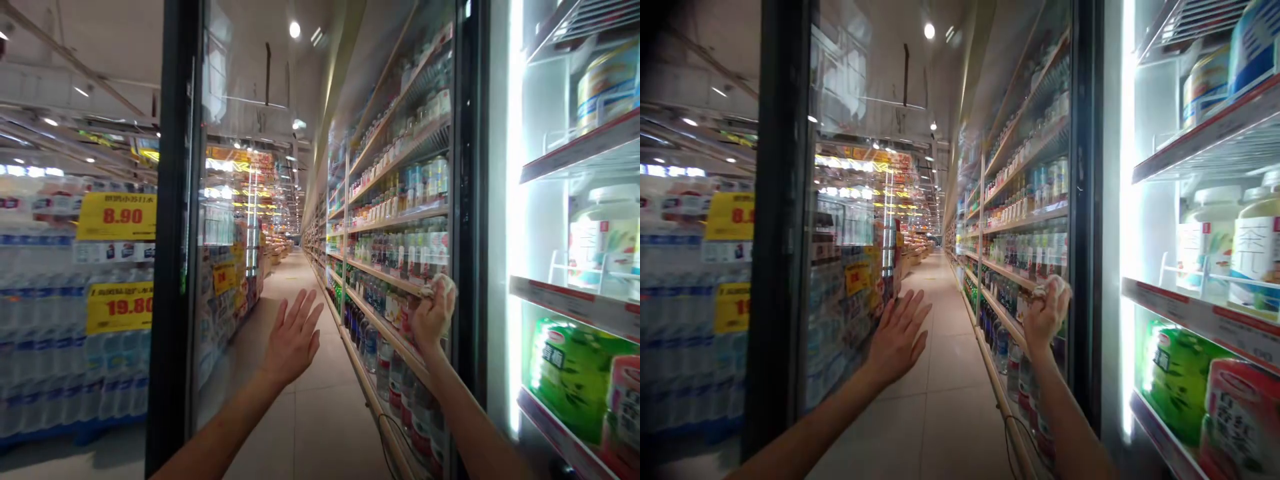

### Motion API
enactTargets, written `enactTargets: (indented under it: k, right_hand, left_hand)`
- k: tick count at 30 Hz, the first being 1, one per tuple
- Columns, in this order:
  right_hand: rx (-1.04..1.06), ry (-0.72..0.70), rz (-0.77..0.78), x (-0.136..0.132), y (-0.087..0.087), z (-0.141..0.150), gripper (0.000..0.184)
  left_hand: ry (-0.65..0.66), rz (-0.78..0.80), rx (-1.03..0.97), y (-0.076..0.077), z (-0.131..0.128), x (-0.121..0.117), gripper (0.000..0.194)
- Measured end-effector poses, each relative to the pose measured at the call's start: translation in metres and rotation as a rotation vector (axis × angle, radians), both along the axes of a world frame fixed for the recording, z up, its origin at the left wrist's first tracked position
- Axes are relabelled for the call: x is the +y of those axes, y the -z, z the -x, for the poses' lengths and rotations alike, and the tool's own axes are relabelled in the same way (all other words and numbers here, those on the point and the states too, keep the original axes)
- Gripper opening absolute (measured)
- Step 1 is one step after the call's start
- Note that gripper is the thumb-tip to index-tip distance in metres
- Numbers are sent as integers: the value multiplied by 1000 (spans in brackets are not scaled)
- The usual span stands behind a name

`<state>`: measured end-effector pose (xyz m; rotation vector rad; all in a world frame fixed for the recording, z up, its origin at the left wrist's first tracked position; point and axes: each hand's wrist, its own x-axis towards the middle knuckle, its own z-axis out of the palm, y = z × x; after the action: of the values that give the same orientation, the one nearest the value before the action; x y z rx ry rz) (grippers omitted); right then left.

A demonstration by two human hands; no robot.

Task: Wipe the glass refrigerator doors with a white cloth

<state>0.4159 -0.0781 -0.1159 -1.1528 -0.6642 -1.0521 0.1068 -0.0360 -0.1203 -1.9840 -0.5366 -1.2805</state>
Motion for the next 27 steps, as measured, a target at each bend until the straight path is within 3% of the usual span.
enactTargets:
  k: [5, 7, 10, 14, 16, 18, 23, 25, 27]
  right_hand:
    - [-571, -132, 247, 4, -2, 88, 50]
    - [-752, -157, 375, 1, 2, 107, 52]
    - [-732, -111, 372, -2, 4, 90, 48]
    - [-256, -44, 95, 1, -10, 33, 48]
    - [-124, -40, 12, 4, -19, 25, 49]
    - [-185, -58, 20, 7, -23, 39, 49]
    - [-676, -139, 262, 6, -14, 105, 52]
    - [-787, -129, 340, 4, -13, 110, 51]
    - [-755, -92, 311, 3, -17, 96, 50]
  left_hand:
    - [-11, -14, -3, 0, -1, 1, 47]
    - [-17, -14, 3, 0, -1, 1, 48]
    - [-17, -18, 12, -1, 1, 1, 48]
    - [-20, -29, 10, -1, 2, 1, 46]
    - [-26, -29, 12, -1, 2, 1, 46]
    - [-31, -29, 13, 0, 2, 1, 46]
    - [-40, -22, 13, 0, 2, 1, 48]
    - [-39, -26, 19, 0, 2, 2, 48]
    - [-33, -36, 26, 0, 3, 2, 47]
